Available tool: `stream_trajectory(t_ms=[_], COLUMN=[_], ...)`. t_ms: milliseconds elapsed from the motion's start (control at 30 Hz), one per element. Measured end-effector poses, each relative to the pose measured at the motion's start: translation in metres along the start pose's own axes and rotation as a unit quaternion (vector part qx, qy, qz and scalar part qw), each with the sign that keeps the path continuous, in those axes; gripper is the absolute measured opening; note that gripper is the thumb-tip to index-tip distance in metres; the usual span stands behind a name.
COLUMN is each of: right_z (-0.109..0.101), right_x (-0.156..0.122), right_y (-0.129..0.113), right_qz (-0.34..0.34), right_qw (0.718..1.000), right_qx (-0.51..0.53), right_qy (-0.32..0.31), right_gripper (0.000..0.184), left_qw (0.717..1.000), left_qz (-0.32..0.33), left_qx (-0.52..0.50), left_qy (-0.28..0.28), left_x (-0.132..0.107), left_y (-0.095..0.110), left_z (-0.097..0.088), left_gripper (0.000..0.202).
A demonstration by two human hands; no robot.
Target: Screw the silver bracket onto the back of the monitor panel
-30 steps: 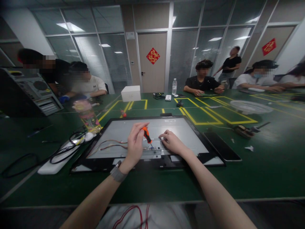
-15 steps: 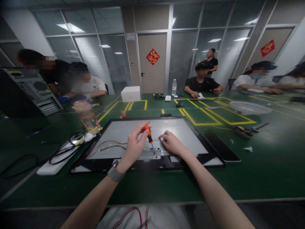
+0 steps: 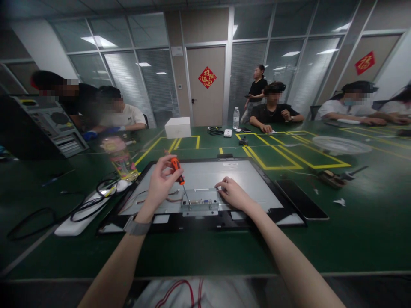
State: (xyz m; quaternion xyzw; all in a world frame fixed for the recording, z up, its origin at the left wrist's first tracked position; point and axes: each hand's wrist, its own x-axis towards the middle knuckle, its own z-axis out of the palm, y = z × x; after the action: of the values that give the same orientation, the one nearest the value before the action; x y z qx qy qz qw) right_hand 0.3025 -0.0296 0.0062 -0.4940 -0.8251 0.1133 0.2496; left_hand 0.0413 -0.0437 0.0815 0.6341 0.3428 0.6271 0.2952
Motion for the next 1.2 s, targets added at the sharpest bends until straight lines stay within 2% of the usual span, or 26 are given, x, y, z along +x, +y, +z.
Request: stream_trajectory(t_ms=[233,867,967,1067,1133,1200], right_z=[-0.002,0.000,-0.001,0.000,0.000,0.001], right_x=[0.000,0.001,0.000,0.001,0.001,0.002], right_y=[-0.002,-0.001,-0.002,-0.001,0.000,0.001], right_qz=[0.005,0.006,0.006,0.003,0.002,0.002], right_qw=[1.000,1.000,1.000,1.000,1.000,1.000], right_qx=[-0.002,-0.002,-0.005,-0.008,-0.009,-0.010], right_qy=[-0.007,-0.011,-0.013,-0.011,-0.010,-0.007], right_gripper=[0.028,0.029,0.029,0.030,0.030,0.030], left_qw=[0.998,0.991,0.990,0.990,0.988,0.988], left_qz=[0.008,0.012,0.008,-0.002,0.018,0.059], left_qx=[0.062,0.109,0.095,0.037,0.016,0.028], left_qy=[-0.028,-0.079,-0.101,-0.137,-0.150,-0.139], left_x=[-0.001,-0.006,-0.009,-0.013,-0.014,-0.014], left_y=[-0.006,-0.007,-0.004,0.000,0.003,0.004], left_z=[-0.003,0.002,0.003,0.003,0.004,0.006], left_gripper=[0.042,0.039,0.035,0.030,0.026,0.020])
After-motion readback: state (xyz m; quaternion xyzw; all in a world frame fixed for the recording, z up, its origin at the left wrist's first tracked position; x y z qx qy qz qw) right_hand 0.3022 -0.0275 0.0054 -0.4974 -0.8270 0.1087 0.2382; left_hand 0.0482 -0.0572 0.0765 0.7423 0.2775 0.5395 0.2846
